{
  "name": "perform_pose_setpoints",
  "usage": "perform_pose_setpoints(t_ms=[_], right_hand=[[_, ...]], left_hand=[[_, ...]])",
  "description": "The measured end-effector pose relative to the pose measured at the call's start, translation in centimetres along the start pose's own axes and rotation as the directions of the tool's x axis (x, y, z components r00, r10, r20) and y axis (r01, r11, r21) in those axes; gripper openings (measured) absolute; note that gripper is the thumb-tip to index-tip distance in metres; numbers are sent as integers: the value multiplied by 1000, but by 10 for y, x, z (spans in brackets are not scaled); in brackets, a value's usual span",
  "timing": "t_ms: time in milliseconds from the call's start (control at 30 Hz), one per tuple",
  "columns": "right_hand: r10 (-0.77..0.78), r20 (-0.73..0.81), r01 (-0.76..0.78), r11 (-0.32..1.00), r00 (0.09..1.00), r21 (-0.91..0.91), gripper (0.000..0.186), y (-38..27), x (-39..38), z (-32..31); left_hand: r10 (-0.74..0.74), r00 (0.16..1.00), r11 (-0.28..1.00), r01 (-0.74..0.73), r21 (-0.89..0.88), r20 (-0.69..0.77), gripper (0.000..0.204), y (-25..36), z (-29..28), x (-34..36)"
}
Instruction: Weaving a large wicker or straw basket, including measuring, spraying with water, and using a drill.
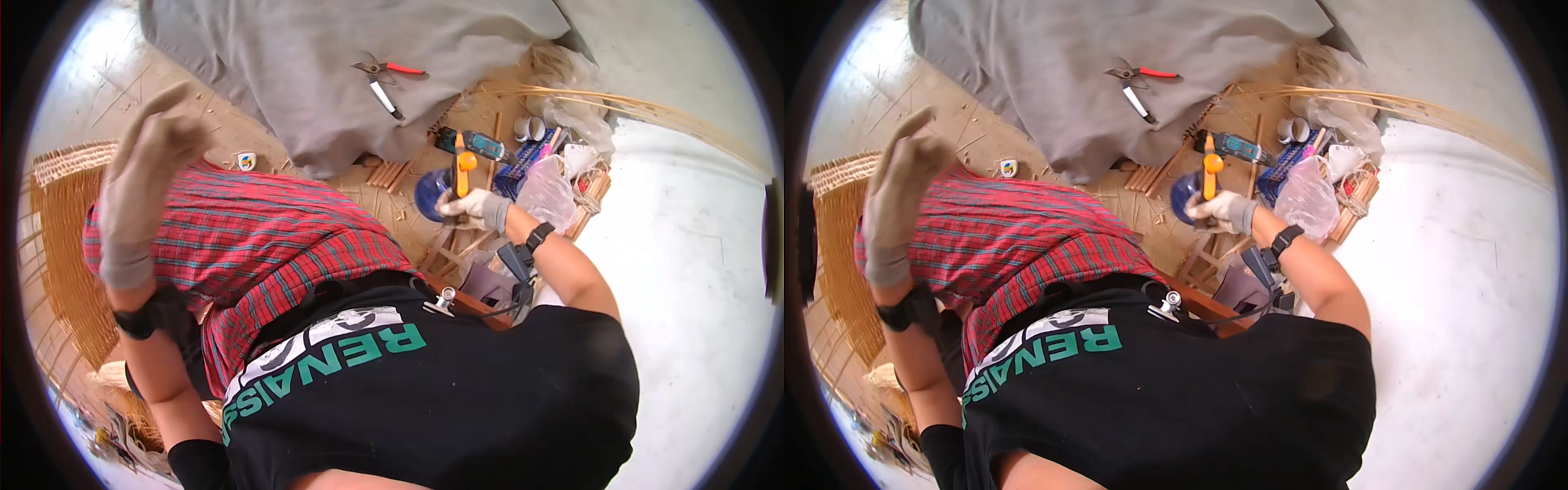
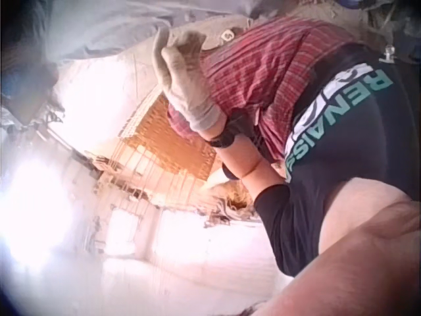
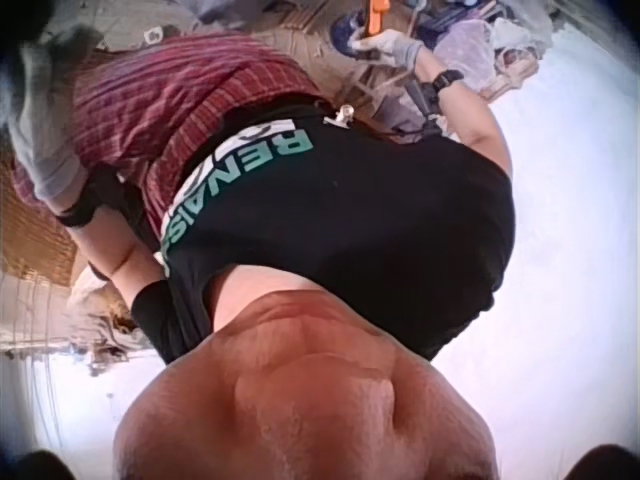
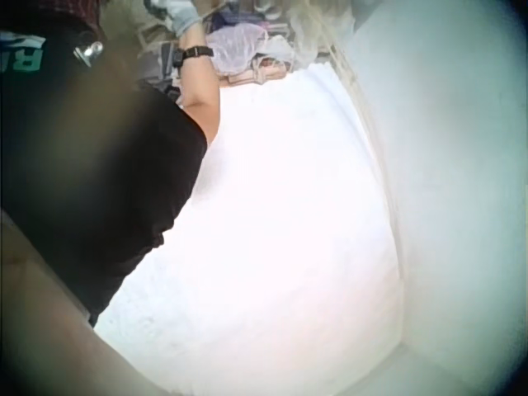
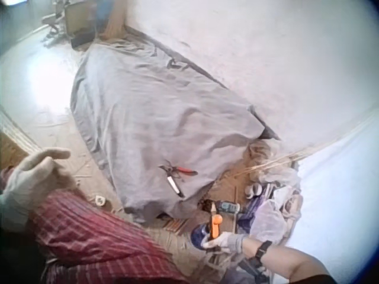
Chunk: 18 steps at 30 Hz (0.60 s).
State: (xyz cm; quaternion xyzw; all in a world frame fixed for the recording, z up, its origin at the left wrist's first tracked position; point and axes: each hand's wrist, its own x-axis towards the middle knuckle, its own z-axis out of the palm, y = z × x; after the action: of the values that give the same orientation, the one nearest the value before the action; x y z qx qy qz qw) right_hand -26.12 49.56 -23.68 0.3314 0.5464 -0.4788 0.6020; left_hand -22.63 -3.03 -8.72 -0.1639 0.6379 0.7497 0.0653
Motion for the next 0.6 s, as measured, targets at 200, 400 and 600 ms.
perform_pose_setpoints(t_ms=[200,400,600], right_hand=[[-390,-192,397,918,901,-3,28,95,45,-67],[-187,-249,198,980,950,23,34,114,52,-76],[141,-343,-344,-15,929,-939,40,33,-19,-109]], left_hand=[[78,951,993,-101,-62,-299,50,9,-148,-92],[184,865,951,-276,-138,-466,49,-39,-248,-158],[100,801,959,-236,-157,-591,52,-68,-218,-170]])
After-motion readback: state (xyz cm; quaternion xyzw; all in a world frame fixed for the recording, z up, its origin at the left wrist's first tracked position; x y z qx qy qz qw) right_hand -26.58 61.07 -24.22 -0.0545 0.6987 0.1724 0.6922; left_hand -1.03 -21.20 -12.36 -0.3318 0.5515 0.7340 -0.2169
